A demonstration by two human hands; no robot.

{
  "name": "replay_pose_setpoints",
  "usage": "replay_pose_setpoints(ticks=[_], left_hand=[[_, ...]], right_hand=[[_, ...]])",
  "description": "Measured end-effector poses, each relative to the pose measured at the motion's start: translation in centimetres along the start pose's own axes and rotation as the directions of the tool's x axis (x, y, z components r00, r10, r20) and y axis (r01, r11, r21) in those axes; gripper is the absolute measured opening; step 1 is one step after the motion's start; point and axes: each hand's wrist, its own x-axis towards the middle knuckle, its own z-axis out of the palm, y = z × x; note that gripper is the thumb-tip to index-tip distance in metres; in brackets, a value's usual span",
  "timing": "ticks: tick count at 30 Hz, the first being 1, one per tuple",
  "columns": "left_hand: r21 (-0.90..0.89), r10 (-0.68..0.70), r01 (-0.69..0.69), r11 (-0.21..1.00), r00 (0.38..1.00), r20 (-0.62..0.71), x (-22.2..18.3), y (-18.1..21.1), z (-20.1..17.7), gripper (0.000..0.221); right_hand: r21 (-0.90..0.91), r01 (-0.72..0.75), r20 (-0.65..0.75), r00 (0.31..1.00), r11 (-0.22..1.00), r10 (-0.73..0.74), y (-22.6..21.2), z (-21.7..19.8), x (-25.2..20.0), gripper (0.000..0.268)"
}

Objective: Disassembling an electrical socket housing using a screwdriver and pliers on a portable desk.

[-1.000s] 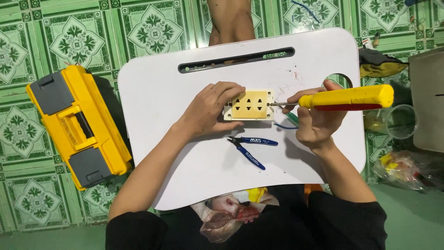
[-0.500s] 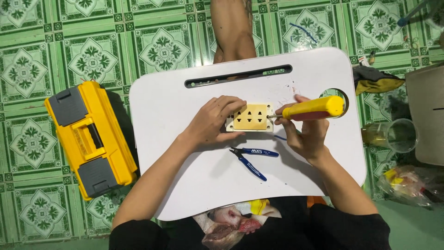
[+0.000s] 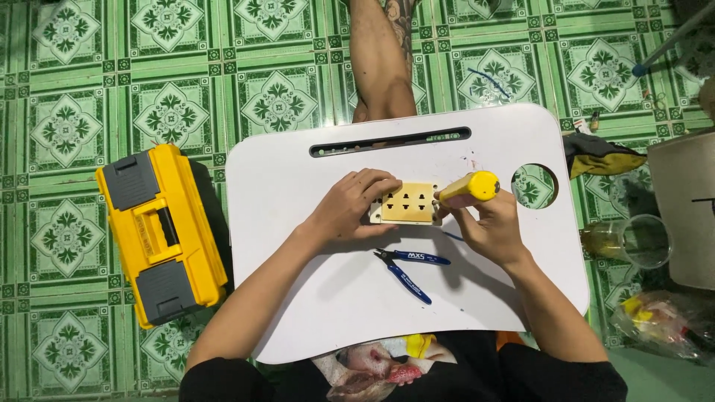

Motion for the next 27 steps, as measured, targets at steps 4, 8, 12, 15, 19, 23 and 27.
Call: replay_pose_setpoints(ticks=[4,8,12,15,19,23,27], left_hand=[[0.000,-0.004,0.004,1.000,1.000,-0.008,0.1,0.4,-0.6,0.069],[-0.006,-0.002,0.002,1.000,1.000,-0.003,-0.1,0.4,-0.5,0.069],[-0.003,-0.001,0.001,1.000,1.000,-0.004,0.1,0.3,-0.2,0.070],[0.007,0.003,-0.003,1.000,1.000,0.006,0.2,0.8,-0.7,0.070],[0.009,0.006,-0.006,1.000,1.000,-0.004,0.2,0.4,-0.4,0.070],[-0.002,0.003,-0.003,1.000,1.000,0.001,0.3,0.5,-0.5,0.070],[-0.017,0.009,-0.009,1.000,1.000,0.004,0.4,0.6,-0.7,0.070]], right_hand=[[0.008,0.012,0.005,1.000,1.000,-0.012,-0.7,0.0,0.6,0.008],[-0.027,-0.007,0.018,1.000,1.000,0.008,-3.3,-0.3,1.7,0.010],[-0.014,-0.014,-0.002,1.000,1.000,0.014,0.4,-0.7,-0.3,0.021],[0.048,-0.010,-0.037,0.999,0.999,0.012,-0.4,-0.6,0.0,0.020],[0.074,0.011,-0.076,0.997,0.997,-0.005,0.0,-0.5,0.1,0.020],[0.075,0.080,-0.111,0.991,0.994,-0.071,0.9,-0.1,-0.4,0.019],[0.079,0.089,-0.139,0.987,0.993,-0.077,1.2,0.5,-0.8,0.021]])
